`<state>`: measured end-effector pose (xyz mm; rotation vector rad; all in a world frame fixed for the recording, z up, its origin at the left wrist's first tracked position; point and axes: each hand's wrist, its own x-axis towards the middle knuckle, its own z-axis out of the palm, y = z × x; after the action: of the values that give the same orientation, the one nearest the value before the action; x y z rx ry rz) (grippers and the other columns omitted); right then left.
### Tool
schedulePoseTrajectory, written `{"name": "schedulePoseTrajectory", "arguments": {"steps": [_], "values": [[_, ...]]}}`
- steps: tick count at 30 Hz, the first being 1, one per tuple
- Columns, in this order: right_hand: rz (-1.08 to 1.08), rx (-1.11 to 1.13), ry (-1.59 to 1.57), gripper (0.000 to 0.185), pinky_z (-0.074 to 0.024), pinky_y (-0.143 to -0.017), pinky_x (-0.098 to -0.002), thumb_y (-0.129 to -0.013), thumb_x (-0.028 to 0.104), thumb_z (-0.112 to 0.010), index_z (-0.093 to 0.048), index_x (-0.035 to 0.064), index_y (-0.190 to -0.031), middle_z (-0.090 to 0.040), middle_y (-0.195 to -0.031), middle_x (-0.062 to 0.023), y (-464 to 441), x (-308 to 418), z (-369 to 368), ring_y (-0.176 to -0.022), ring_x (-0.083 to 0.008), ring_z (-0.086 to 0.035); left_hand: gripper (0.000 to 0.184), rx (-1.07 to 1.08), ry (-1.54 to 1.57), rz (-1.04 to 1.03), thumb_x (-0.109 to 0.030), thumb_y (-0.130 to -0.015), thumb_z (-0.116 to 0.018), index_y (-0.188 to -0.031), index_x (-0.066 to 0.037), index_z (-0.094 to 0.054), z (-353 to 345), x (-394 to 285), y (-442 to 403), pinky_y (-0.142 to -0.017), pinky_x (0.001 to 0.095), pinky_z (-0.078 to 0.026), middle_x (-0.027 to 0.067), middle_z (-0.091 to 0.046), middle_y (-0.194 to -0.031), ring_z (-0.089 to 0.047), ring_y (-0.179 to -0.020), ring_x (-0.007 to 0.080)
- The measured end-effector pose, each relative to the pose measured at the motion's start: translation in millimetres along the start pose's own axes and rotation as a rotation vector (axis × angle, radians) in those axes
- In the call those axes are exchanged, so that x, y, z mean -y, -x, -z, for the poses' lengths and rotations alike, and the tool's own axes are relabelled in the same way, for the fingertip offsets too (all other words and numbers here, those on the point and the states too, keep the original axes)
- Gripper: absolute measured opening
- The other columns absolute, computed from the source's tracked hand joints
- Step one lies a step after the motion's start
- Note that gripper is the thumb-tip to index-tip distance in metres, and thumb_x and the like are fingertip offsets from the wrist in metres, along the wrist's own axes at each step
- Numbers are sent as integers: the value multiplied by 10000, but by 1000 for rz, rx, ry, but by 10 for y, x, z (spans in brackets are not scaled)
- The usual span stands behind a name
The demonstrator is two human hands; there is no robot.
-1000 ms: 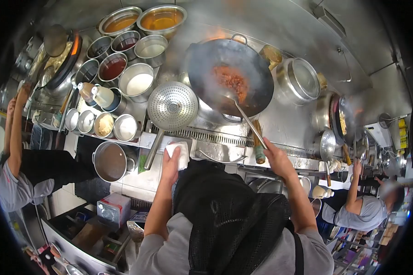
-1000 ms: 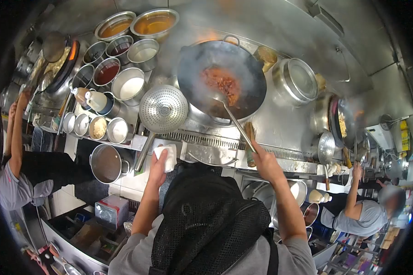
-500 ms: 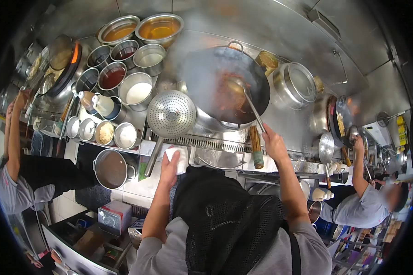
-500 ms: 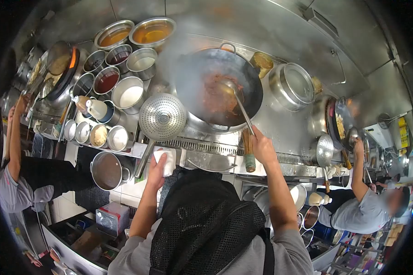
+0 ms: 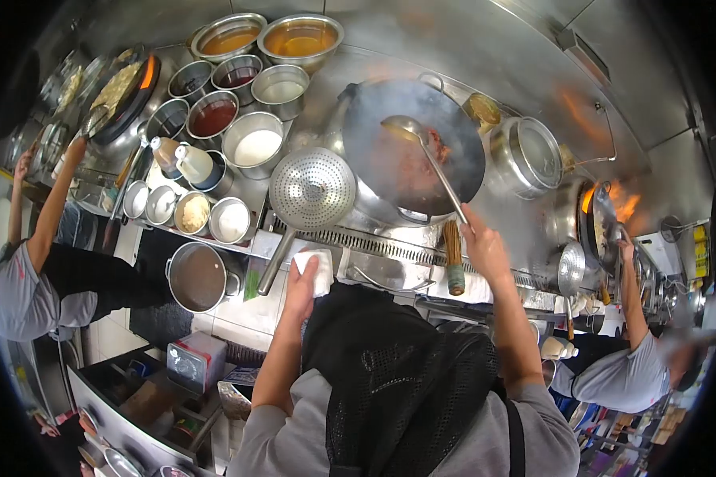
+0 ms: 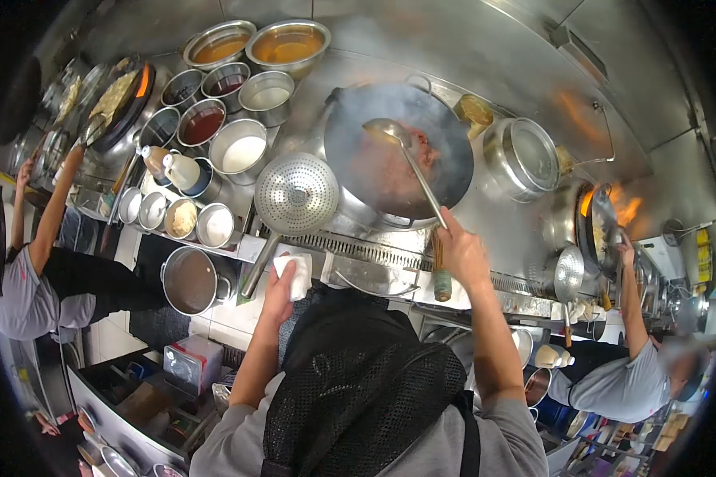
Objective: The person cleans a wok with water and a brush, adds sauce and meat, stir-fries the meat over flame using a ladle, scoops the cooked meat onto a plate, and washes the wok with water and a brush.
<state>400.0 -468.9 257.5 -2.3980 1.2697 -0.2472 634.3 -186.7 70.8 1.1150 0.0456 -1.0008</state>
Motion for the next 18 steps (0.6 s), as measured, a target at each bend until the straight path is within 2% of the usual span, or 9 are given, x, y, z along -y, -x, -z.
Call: {"name": "schedulePoseTrajectory", "arguments": {"steps": [3,4,6,10,12,13,15,18], "values": [[-52,140,153,426,-534,-844,-551,-1000,225,-618,-619,113,-1411,-691,-1030,-329,80,-63,-250,-979,-515,-670,573,-13,1,14,-244,-1061,-617,-1542,-38,-384,-13,-40,4,-920,356,-554,111,-626,-1297,-642,-1115,202],[-57,139,153,426,-534,-844,-551,-1000,225,-618,-619,113,-1411,-691,-1030,-329,78,-219,-306,-979,-515,-670,572,-24,8,17,-248,-1059,-621,-1539,-42,-387,-27,-49,13,-916,355,-554,106,-627,-1291,-642,-1108,199],[109,34,-68,430,-530,-834,-565,-999,226,-630,-617,113,-1414,-694,-1024,-328,7,-436,-259,-966,-512,-676,570,-11,3,5,-250,-1058,-624,-1536,-46,-390,-55,-63,7,-913,354,-555,103,-628,-1287,-642,-1106,197],[87,-35,-76,437,-526,-829,-571,-996,215,-628,-611,114,-1421,-684,-1014,-336,212,-338,89,-957,-514,-676,570,11,-5,-16,-250,-1053,-634,-1533,-53,-399,-20,-28,-36,-912,353,-555,99,-628,-1286,-643,-1104,194],[-61,42,-113,434,-525,-848,-568,-1003,208,-611,-605,111,-1425,-692,-1023,-326,312,-157,171,-961,-522,-672,567,3,-14,-1,-243,-1053,-633,-1534,-55,-398,-10,23,-63,-918,354,-554,101,-627,-1293,-644,-1112,195],[-64,37,-114,434,-525,-848,-568,-1003,208,-611,-605,111,-1425,-692,-1023,-326,314,-183,74,-961,-522,-672,565,-3,-22,7,-236,-1054,-633,-1536,-57,-398,-23,21,-82,-925,354,-553,103,-626,-1300,-644,-1121,195],[-88,157,173,429,-532,-850,-551,-1017,197,-585,-597,91,-1432,-699,-1033,-317,305,-296,-188,-960,-518,-678,545,7,-18,11,-217,-1052,-633,-1518,-45,-409,-69,32,-100,-920,344,-555,104,-632,-1279,-645,-1104,189],[-15,68,-7,429,-534,-857,-551,-1021,203,-575,-595,96,-1436,-706,-1027,-315,140,-419,-144,-958,-521,-677,535,30,-28,23,-207,-1056,-626,-1517,-42,-409,-109,25,-70,-929,345,-554,106,-630,-1288,-645,-1114,192]]}}
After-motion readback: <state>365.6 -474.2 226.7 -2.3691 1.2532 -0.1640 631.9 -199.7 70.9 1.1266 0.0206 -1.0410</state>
